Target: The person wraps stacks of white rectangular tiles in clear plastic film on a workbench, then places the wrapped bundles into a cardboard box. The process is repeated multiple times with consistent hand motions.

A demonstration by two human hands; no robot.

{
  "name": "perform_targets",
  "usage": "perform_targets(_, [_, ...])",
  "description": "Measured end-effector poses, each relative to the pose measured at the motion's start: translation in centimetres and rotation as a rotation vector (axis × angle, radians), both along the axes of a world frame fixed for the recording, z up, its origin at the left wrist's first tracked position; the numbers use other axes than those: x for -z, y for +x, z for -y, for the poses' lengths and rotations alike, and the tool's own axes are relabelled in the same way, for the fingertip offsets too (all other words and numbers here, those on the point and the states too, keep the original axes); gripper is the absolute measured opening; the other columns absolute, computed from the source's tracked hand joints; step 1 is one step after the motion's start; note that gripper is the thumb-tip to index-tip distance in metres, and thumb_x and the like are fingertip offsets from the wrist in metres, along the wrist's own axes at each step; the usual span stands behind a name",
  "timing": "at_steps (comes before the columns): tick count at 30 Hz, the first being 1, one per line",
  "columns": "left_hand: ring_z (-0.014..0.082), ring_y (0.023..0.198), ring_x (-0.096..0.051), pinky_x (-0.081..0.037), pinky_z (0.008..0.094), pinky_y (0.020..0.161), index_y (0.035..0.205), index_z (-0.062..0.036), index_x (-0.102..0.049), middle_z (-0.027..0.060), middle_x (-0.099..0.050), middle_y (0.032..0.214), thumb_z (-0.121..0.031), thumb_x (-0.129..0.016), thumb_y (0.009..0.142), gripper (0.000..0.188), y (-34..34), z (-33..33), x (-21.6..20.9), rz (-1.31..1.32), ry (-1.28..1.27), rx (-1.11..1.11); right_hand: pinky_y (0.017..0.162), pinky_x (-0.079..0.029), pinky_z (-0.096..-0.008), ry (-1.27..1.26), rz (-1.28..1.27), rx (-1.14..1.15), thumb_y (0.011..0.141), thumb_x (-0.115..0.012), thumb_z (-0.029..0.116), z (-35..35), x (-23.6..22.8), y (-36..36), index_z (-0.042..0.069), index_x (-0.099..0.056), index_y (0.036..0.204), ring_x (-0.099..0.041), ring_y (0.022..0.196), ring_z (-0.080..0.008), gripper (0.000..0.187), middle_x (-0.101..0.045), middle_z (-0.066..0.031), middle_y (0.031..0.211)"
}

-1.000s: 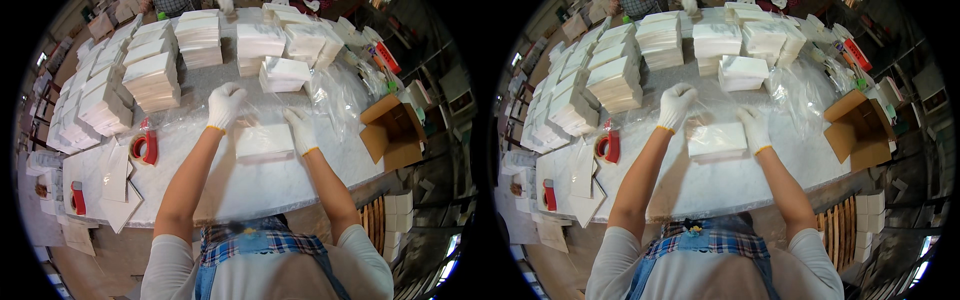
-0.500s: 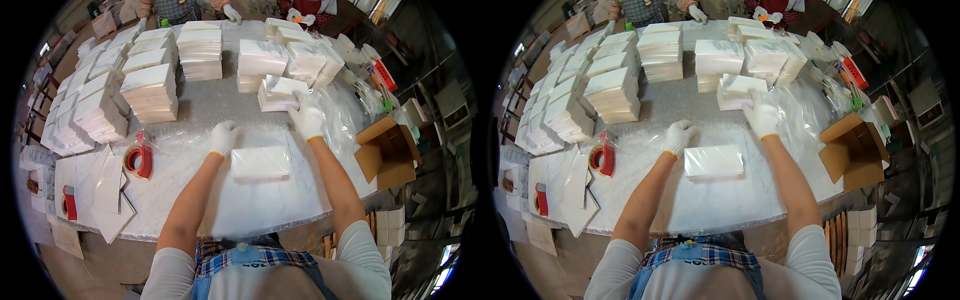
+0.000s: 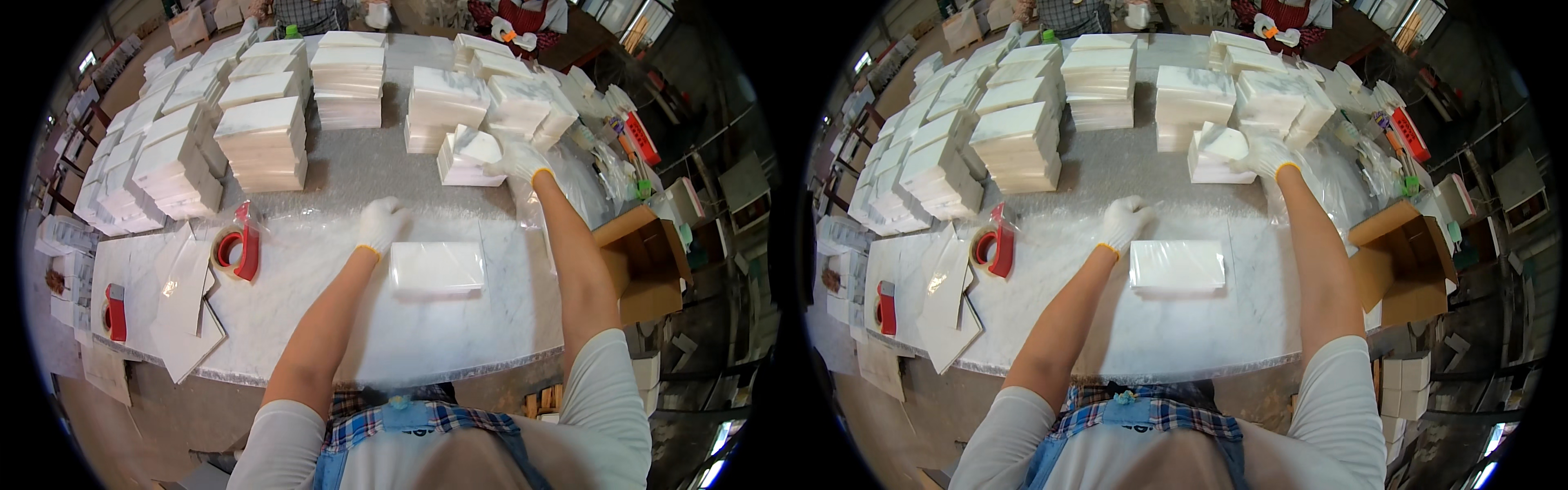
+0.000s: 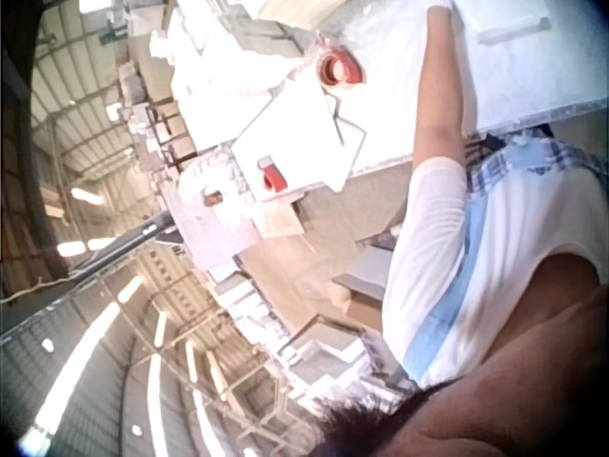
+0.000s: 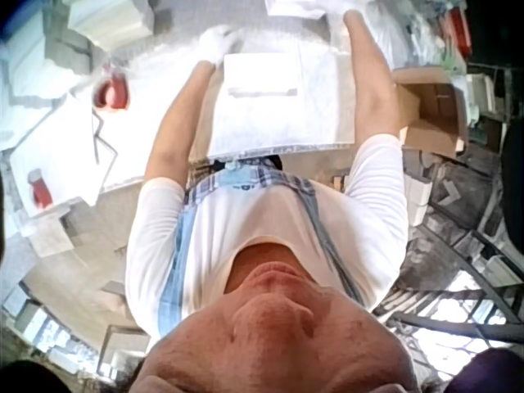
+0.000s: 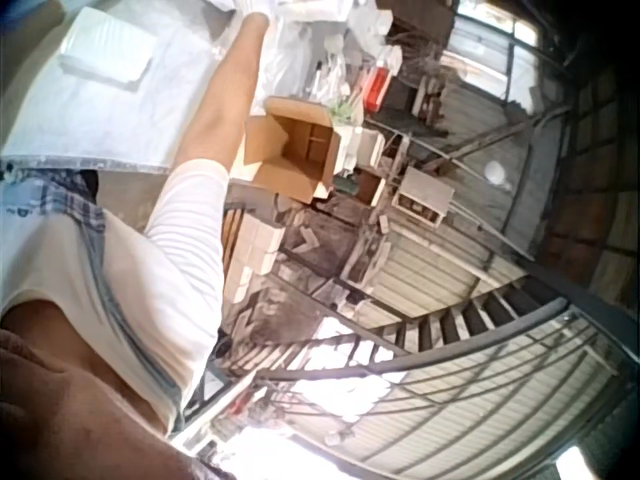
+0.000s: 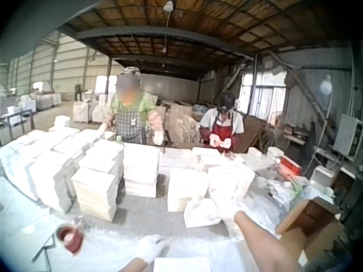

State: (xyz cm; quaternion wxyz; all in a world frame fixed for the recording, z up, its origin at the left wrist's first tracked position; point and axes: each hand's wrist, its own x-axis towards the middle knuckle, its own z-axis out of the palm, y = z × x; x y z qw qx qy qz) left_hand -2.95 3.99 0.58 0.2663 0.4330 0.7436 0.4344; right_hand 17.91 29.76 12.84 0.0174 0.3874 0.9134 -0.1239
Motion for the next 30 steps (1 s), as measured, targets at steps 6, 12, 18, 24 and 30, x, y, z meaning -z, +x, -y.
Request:
perform_targets(6, [0.034,0.092,-0.074,-0.057,0.0406,0.085,0.102,-0.0018,-0.079,0.0207,-0.077,0.101,-0.024,-0.07,0.084,0.03,-0.1,-0.2,0.1,-0.038,-0.008,0.01,0.107,-0.048,-0.0448,0.166,-0.177,0.112,0.068,-0.085,0.045,5.5,0.6,2.3,0.002,-0.055,0.144,-0.061,0.126,-0.0382,0.093,-0.063,-0.0221,0.139])
perform_targets(12, [0.0304,0.092,-0.075,-0.057,0.0394,0.086,0.105,-0.0032,-0.08,0.018,-0.078,0.1,-0.024,-0.071,0.084,0.031,0.0,0.0,-0.4,0.03,-0.047,0.006,0.111,-0.045,-0.0458,0.004,-0.387,-0.109,0.065,-0.086,0.05,15.1,0.3,4.0,0.002,-0.055,0.143,-0.055,0.133,-0.0371,0.097,-0.058,-0.022,0.141])
perform_targets(18, [0.0227,0.086,-0.075,-0.057,0.0351,0.082,0.103,-0.003,-0.08,0.015,-0.079,0.096,-0.022,-0.072,0.084,0.028,-0.4,-0.2,-0.7,0.124,-0.077,0.024,0.111,-0.045,-0.0469,-0.073,-0.187,-0.181,0.068,-0.084,0.047,22.7,-1.3,3.3,0.007,-0.053,0.146,-0.053,0.132,-0.0404,0.093,-0.056,-0.0218,0.14])
perform_targets(24, [0.0212,0.074,-0.074,-0.059,0.0342,0.075,0.098,0.0,-0.079,0.015,-0.078,0.089,-0.023,-0.071,0.08,0.031,-0.4,-0.5,-0.5,0.071,-0.064,0.042,0.113,-0.042,-0.0483,-0.126,-0.226,-0.203,0.07,-0.085,0.046,23.4,1.3,3.2,0.006,-0.052,0.146,-0.05,0.134,-0.0424,0.093,-0.053,-0.0237,0.143])
perform_targets(30, [0.0189,0.083,-0.074,-0.058,0.0319,0.076,0.104,0.0008,-0.078,0.0134,-0.077,0.092,-0.02,-0.074,0.087,0.028,-0.5,-1.0,-0.3,0.205,-0.062,0.029,0.12,-0.035,-0.0478,-0.123,-0.17,-0.21,0.075,-0.081,0.053,23.6,0.1,3.6,0.005,-0.043,0.155,-0.04,0.146,-0.0424,0.101,-0.045,-0.0251,0.155])
